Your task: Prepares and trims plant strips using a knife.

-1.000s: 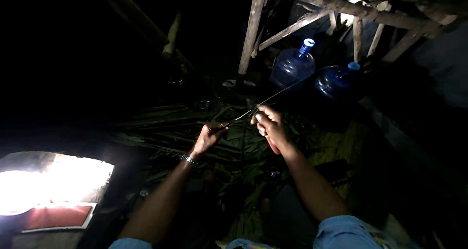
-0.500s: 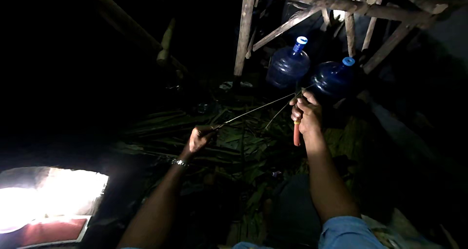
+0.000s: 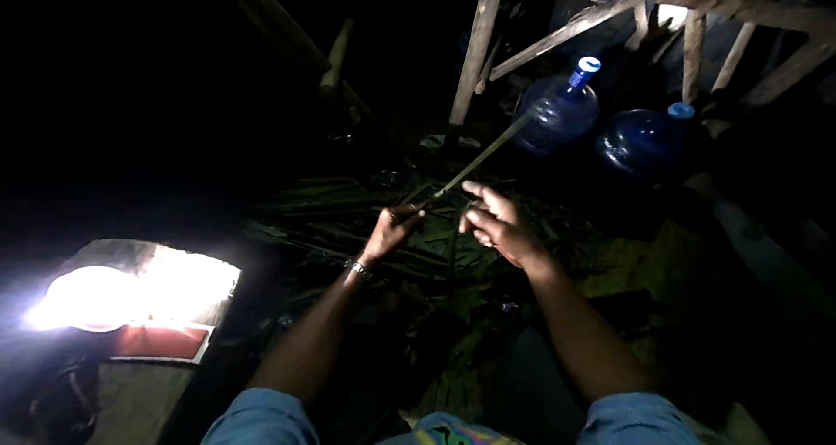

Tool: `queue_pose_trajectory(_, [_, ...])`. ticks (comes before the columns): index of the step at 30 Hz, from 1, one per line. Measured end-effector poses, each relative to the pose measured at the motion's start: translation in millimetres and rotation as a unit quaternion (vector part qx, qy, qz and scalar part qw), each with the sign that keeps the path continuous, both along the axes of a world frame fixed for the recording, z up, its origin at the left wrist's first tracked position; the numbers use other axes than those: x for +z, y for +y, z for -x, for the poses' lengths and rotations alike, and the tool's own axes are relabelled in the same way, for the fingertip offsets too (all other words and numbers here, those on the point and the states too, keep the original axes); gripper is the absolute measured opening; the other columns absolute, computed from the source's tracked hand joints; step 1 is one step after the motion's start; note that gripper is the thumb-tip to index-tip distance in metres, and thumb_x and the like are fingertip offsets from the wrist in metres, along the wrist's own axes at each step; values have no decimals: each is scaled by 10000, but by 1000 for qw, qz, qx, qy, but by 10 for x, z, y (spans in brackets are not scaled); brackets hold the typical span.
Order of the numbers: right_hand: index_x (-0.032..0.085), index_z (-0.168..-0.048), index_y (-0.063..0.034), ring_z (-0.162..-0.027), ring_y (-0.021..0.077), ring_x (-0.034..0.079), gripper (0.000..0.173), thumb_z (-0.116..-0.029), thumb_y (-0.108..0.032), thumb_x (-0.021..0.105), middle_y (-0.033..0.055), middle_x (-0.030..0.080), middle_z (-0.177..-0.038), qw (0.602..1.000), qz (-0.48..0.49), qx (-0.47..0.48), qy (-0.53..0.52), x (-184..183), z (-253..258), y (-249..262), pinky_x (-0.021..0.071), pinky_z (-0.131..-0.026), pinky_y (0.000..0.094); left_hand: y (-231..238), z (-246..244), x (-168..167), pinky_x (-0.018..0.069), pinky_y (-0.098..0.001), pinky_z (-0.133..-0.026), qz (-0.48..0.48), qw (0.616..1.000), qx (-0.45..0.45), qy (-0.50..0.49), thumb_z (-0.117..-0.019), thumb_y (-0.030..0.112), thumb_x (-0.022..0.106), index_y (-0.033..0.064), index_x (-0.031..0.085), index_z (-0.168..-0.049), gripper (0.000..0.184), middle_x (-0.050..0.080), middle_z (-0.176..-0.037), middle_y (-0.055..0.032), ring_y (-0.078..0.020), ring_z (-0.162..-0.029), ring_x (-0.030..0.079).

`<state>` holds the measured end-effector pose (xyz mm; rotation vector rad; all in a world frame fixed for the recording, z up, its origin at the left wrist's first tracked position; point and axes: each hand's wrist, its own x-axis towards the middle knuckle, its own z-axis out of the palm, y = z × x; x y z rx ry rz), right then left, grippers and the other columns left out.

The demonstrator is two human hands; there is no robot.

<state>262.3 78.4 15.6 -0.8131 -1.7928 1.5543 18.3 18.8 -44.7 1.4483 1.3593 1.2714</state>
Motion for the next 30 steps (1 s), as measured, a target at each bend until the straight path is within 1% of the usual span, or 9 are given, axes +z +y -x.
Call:
queue_pose_trajectory(2, [440,-1504,-69,-523,34,475,467,-1040,-93,490,40,686,-854,1000,9,14,-11,-25,197,-105,397,-480,185,-4,-146,-10,523,-186,-620,-2,996,-84,-10,-1026,69,570,-21,706,-1163,213,688,-793,3,-6,-632,590])
queue_pose_trajectory(6, [598,-1203,-72,-510,18,448,198,-1058,-112,470,5,653,-829,997,19,-70,35,-13,87,-20,390,-472,173,-11,-161,-21,476,-156,-600,32,991,-127,-14,-1037,94,556,2,717,-1117,202,662,-755,37,22,-611,545])
queue_pose_trajectory(11, [616,-1104,-119,-459,21,433,190,-1043,-93,437,4,661,-852,972,6,-202,116,71,-340,219,400,-425,168,48,37,-136,450,-153,-598,100,978,-185,-3,-1038,113,565,-19,685,-1099,188,636,-787,33,22,-629,511])
queue_pose_trajectory(13, [609,-1090,-108,-431,29,427,211,-1031,-44,417,17,651,-830,953,15,-252,169,106,-460,301,398,-399,163,41,55,-123,468,-165,-623,131,973,-188,-34,-1069,136,495,-14,682,-1150,252,634,-811,29,6,-656,531])
queue_pose_trajectory(16, [577,-1108,-105,-426,37,425,206,-1038,-20,403,24,639,-830,937,24,-285,200,87,-513,361,401,-390,168,86,9,-168,468,-160,-584,132,973,-155,-109,-1075,123,450,7,681,-1070,259,634,-754,40,1,-611,541])
queue_pose_trajectory(21, [433,-1448,-171,-469,43,467,444,-1006,-158,470,2,634,-777,992,20,-100,79,-77,-335,236,426,-448,201,157,-148,-258,471,-168,-526,59,981,-61,-175,-1027,31,546,-19,699,-1021,160,652,-693,9,-14,-550,548])
queue_pose_trajectory(25, [376,-1477,-86,-540,17,505,491,-1014,-122,534,10,675,-819,992,82,84,-38,-215,48,23,399,-485,171,66,-241,-57,461,-177,-544,75,979,-49,-183,-1030,32,532,-5,690,-989,167,635,-703,4,-29,-569,536])
queue_pose_trajectory(27, [408,-1479,-72,-532,4,489,479,-1022,-125,543,2,676,-819,985,108,127,-49,-276,172,-27,383,-478,161,35,-255,4,460,-191,-544,99,974,-56,-196,-1012,27,516,17,689,-961,181,636,-715,6,-31,-573,531])
queue_pose_trajectory(30, [445,-1473,-98,-521,-8,466,460,-1022,-119,532,-5,671,-808,980,124,148,-43,-296,243,-38,358,-467,153,9,-207,30,466,-191,-543,155,957,-83,-232,-1004,45,480,28,707,-1060,235,647,-756,17,-23,-585,533])
